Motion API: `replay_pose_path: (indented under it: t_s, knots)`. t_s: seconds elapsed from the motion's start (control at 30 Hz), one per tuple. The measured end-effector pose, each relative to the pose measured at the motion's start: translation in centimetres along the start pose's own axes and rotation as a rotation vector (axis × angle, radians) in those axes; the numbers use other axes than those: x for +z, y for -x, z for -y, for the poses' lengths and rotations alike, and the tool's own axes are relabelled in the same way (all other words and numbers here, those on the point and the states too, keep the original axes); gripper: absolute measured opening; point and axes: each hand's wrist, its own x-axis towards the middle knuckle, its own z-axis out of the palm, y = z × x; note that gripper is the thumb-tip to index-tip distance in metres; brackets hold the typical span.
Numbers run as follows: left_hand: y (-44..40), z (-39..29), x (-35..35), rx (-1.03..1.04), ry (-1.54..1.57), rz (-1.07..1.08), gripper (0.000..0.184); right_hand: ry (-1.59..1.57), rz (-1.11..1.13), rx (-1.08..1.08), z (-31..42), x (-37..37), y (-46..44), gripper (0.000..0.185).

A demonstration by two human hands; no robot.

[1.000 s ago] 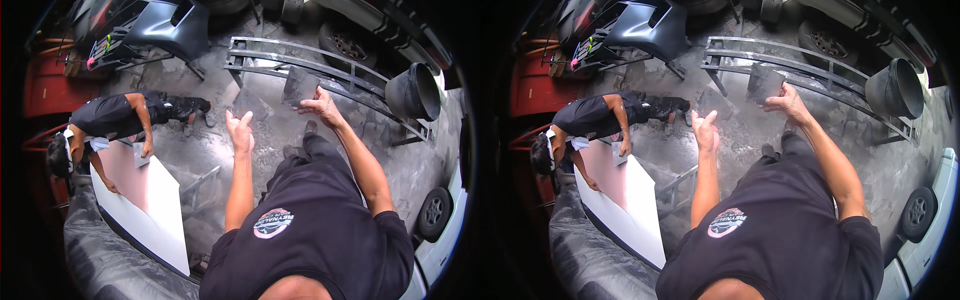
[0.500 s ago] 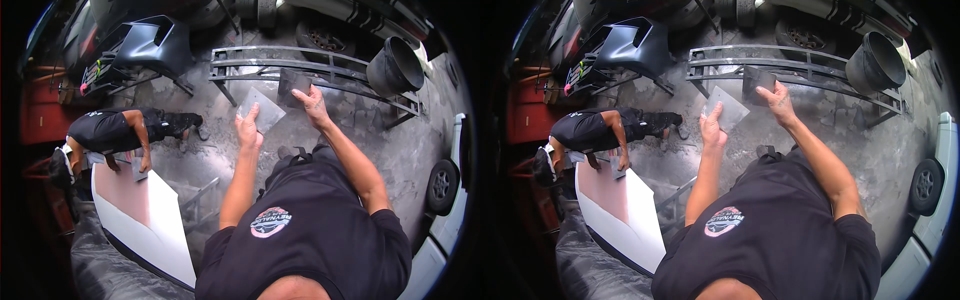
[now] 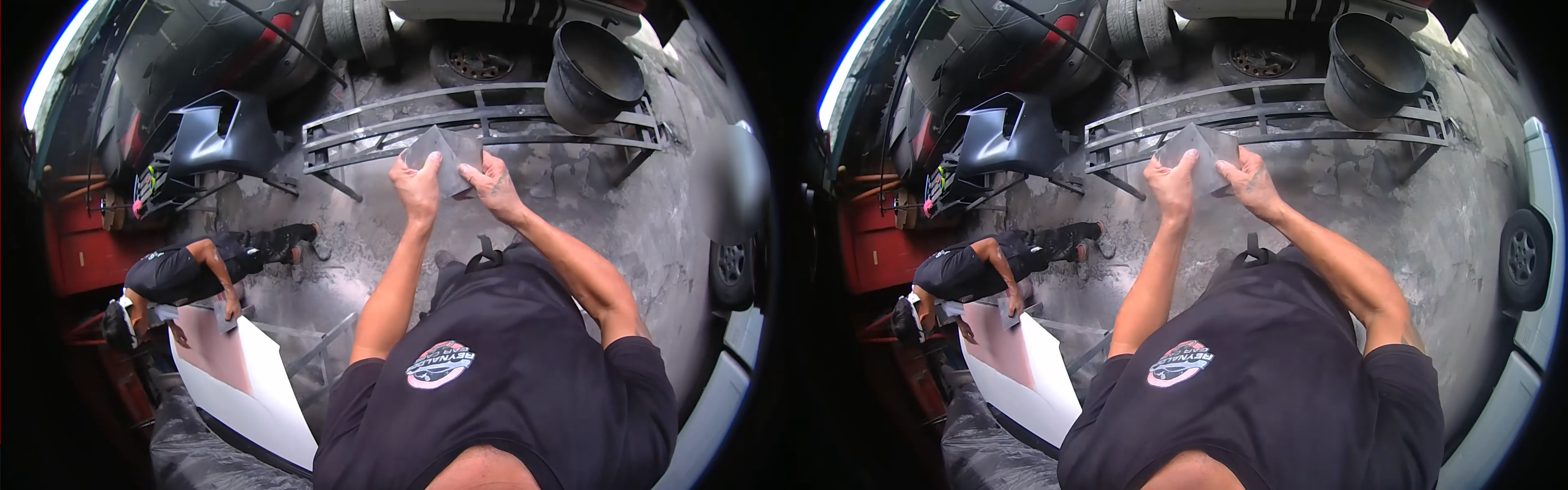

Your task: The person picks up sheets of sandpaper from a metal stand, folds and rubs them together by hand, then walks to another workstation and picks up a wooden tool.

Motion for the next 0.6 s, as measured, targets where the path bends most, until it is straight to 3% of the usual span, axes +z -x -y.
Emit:
replay_pose_path:
  t_s: [0.27,0.4,0.47,0.53,0.6]
  knots:
    - [-0.7,-1.0,12.4,0.001,-0.058,0.326,0.017,-0.021,0.145,0.227,3.2,-13.1,0.8,0.029]
    - [-1.4,-0.2,17.3,-0.015,-0.14,0.525,0.02,-0.007,0.189,0.231,5.5,-17.2,1.7,0.03]
    - [-2.0,0.3,19.2,-0.13,-0.084,0.656,0.022,0.066,0.259,0.361,6.2,-19.5,1.8,0.033]
    - [-2.2,1.0,20.2,-0.14,-0.111,0.642,0.021,0.099,0.275,0.369,3.4,-23.0,1.1,0.037]
    - [-2.9,1.7,20.6,-0.192,0.242,0.275,0.022,-0.159,0.014,0.224,-1.0,-26.0,0.4,0.036]
